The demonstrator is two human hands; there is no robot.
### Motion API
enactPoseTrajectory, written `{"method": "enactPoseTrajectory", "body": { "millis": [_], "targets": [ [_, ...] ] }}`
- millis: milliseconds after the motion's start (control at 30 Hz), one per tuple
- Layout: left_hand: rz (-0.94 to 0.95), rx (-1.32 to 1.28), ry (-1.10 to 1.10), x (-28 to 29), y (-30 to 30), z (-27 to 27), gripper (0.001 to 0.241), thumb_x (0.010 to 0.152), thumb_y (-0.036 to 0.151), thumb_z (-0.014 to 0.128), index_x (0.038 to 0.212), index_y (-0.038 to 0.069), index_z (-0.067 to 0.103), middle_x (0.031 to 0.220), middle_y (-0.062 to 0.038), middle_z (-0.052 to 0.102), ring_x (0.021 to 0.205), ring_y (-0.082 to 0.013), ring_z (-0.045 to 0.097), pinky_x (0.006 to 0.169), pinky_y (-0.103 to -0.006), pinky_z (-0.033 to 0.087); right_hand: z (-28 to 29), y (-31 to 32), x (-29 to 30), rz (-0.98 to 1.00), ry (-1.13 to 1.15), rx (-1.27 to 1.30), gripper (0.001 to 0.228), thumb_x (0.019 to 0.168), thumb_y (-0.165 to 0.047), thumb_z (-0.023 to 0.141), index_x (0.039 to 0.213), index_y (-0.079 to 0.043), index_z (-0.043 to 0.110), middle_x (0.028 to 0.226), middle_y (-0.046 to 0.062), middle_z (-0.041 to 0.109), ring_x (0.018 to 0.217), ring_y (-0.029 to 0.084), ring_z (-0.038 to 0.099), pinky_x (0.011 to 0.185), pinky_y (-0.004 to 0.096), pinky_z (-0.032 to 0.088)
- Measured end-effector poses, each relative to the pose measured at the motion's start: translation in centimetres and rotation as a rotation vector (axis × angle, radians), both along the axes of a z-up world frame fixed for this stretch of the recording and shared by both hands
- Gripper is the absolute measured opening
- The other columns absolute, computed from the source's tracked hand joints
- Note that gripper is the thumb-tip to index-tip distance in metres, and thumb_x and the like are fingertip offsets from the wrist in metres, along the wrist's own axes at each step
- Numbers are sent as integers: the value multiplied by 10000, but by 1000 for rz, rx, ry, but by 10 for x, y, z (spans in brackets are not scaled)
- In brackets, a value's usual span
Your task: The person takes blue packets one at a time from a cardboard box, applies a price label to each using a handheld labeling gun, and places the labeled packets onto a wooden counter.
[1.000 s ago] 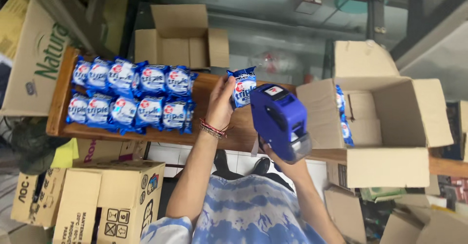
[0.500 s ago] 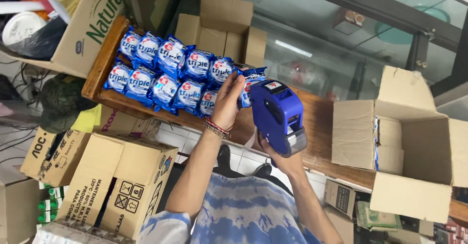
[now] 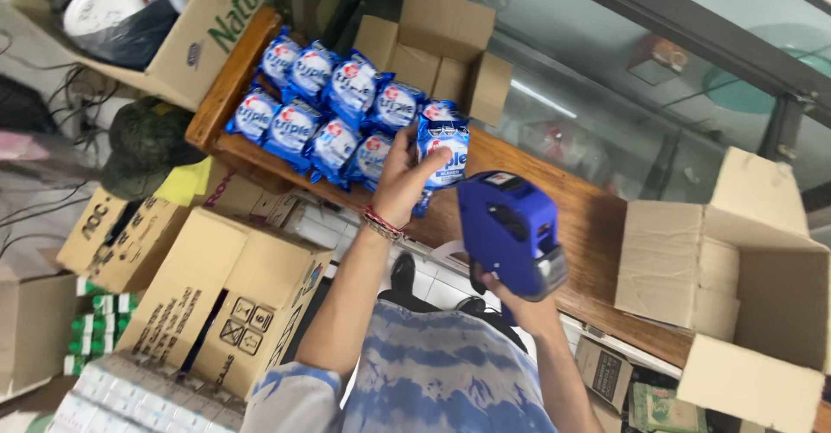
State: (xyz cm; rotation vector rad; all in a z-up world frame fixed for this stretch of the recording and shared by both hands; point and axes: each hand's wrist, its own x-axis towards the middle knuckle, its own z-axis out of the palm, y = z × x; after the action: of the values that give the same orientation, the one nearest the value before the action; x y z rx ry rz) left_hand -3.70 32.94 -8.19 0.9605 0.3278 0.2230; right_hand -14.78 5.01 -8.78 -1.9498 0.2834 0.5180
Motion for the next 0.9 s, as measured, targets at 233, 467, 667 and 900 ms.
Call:
{"method": "enactPoseTrajectory", "body": {
  "millis": [233, 467, 667, 900],
  "targets": [
    [66, 419, 307, -52, 92, -14, 666, 958, 264, 1055, 1559, 180, 783, 1368, -120, 823, 1285, -275, 772, 1139, -474, 665, -40, -36, 8, -86, 20, -60, 1156, 764, -406, 1257, 1711, 58, 780, 1600, 366, 820, 1538, 511, 763, 1334, 702, 594],
    [-14, 807, 448, -51, 150, 15, 750, 1075, 519, 989, 1715, 173, 807, 1513, -205, 857, 1490, -422, 832, 1281, -544, 650, -38, -28, 7, -91, -11, 25, 1035, 785, -325, 1232, 1661, 37, 817, 1547, 334, 850, 1489, 472, 783, 1296, 702, 606],
    [-46, 891, 461, -20, 124, -23, 732, 1048, 657, 973, 1661, 282, 835, 1425, -123, 943, 1452, -381, 857, 1223, -538, 685, -35, -25, 3, -120, -49, 87, 941, 802, -259, 1213, 1622, 21, 847, 1505, 308, 873, 1450, 442, 799, 1265, 702, 616],
    [356, 1771, 291, -21, 118, -59, 575, 1183, 854, 809, 1258, 313, 990, 1248, 22, 808, 1168, -257, 767, 971, -428, 663, -32, -26, -3, -167, -103, 168, 830, 823, -178, 1190, 1573, 0, 885, 1452, 275, 902, 1402, 403, 819, 1226, 702, 629]
  ]
}}
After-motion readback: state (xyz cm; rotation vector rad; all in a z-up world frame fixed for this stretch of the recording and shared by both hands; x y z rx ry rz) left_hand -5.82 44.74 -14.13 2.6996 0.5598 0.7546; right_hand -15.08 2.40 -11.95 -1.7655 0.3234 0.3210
